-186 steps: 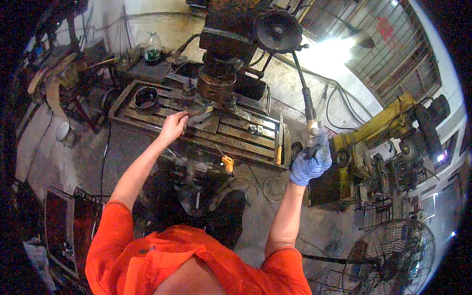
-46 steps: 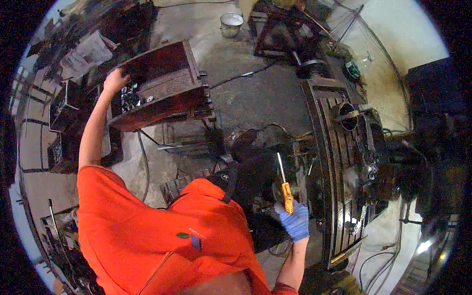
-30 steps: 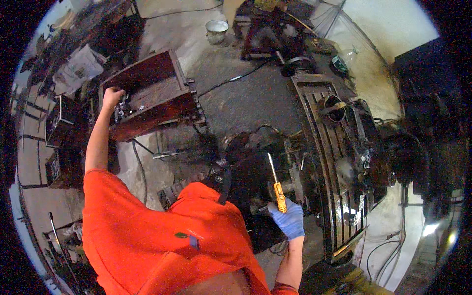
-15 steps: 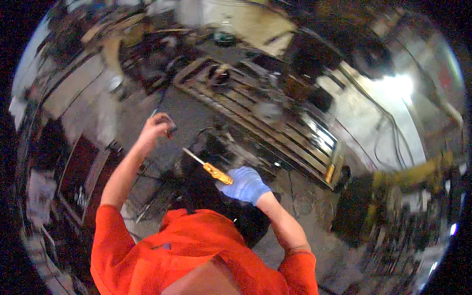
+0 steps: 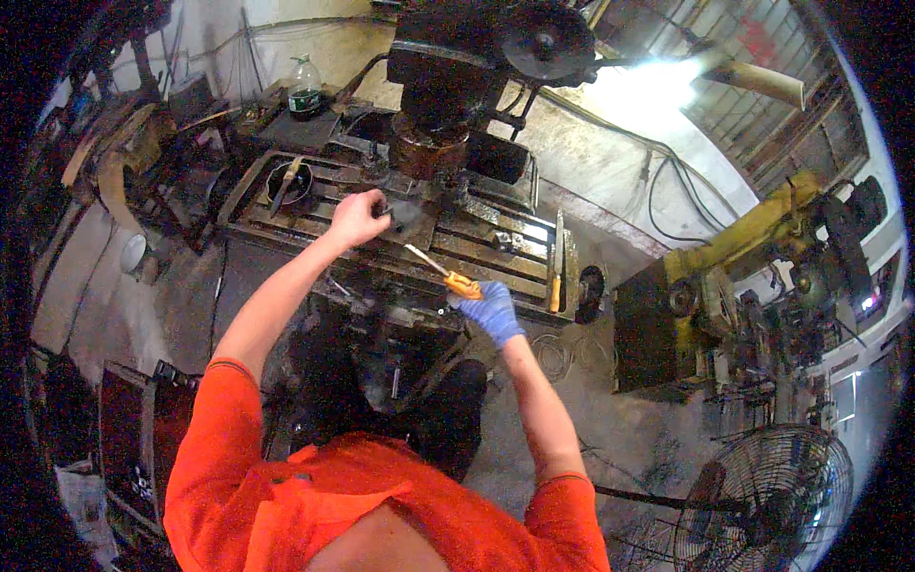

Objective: The person cleans metal parts at a milling machine station. They use a brush and a compressed air nozzle to remove shavings from a small metal workpiece and then place the cleaned items into a bin.

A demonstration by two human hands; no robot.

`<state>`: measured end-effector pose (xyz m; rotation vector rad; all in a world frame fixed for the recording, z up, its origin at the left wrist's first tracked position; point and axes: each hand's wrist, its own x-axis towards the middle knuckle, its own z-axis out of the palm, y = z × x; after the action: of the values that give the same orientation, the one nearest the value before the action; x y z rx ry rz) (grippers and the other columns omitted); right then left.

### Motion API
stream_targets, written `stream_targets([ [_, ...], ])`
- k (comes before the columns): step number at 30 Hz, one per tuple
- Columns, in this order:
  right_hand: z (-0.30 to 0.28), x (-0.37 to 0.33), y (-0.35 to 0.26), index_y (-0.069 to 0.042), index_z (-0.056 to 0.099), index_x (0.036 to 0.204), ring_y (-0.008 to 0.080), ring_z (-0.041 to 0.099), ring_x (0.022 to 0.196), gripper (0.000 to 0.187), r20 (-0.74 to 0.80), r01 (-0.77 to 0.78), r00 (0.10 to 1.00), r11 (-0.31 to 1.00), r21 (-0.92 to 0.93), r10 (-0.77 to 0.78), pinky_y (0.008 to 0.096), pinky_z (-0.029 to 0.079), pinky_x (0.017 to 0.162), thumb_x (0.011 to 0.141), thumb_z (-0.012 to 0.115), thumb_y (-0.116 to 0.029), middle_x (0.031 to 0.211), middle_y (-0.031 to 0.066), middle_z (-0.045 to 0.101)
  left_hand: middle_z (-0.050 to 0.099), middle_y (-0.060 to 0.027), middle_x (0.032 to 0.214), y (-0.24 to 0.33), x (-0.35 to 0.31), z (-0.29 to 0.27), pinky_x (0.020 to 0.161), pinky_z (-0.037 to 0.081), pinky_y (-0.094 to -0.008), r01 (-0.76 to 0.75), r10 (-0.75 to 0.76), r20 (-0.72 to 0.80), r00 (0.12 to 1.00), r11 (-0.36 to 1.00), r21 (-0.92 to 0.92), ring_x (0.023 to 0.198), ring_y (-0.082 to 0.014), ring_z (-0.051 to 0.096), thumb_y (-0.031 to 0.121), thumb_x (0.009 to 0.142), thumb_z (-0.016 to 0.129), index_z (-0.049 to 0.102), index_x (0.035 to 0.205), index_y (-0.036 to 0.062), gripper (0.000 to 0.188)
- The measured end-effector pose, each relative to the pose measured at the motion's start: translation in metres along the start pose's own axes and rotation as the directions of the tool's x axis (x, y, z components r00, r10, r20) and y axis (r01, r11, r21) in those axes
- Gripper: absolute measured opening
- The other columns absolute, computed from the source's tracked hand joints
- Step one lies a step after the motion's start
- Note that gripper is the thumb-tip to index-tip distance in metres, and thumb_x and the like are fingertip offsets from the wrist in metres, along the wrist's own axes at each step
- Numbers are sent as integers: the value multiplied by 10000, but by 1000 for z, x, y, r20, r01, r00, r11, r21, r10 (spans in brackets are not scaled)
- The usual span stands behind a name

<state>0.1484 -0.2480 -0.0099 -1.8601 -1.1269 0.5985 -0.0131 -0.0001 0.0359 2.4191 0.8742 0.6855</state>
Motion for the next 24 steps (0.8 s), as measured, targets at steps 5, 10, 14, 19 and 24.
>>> stream_targets([
  [5,36,14,95,-51,664,839,237,629,707,379,-71,-244,970,933,-266,233,300,480,652,661,710,-383,762,127,655,610,-108,848,-18,17,37,787,432,-444,-282,290,-10,957,939,197,815,-298,586,160,681,601,601,858,89,191],
  [10,32,-25,9,-75,669,885,243,637,778,394,-121,-319,946,800,-509,300,304,470,686,714,635,-428,802,163,642,602,-121,879,-14,9,18,778,417,-440,-274,276,50,960,883,382,794,-284,588,147,696,604,598,882,92,193],
  [14,21,-47,26,1,644,933,248,639,803,438,-157,-223,972,889,-399,173,298,472,733,714,667,-377,858,175,645,616,-136,852,-18,23,36,731,445,-424,-253,256,21,966,934,253,775,-306,590,165,707,610,599,905,88,213],
  [19,-6,-79,17,17,636,954,181,629,797,380,-142,-279,955,953,-119,262,285,479,721,713,705,-268,875,140,658,619,-134,881,-13,45,55,705,465,-431,-262,273,-18,962,940,220,798,-329,590,187,730,611,599,939,88,232],
  [24,-43,-85,9,27,647,915,173,631,720,303,-263,-237,946,959,-155,191,292,492,672,714,700,-194,821,120,667,622,-147,828,-12,57,73,677,478,-430,-123,151,-116,982,969,216,767,-320,604,223,732,625,587,923,92,235],
])
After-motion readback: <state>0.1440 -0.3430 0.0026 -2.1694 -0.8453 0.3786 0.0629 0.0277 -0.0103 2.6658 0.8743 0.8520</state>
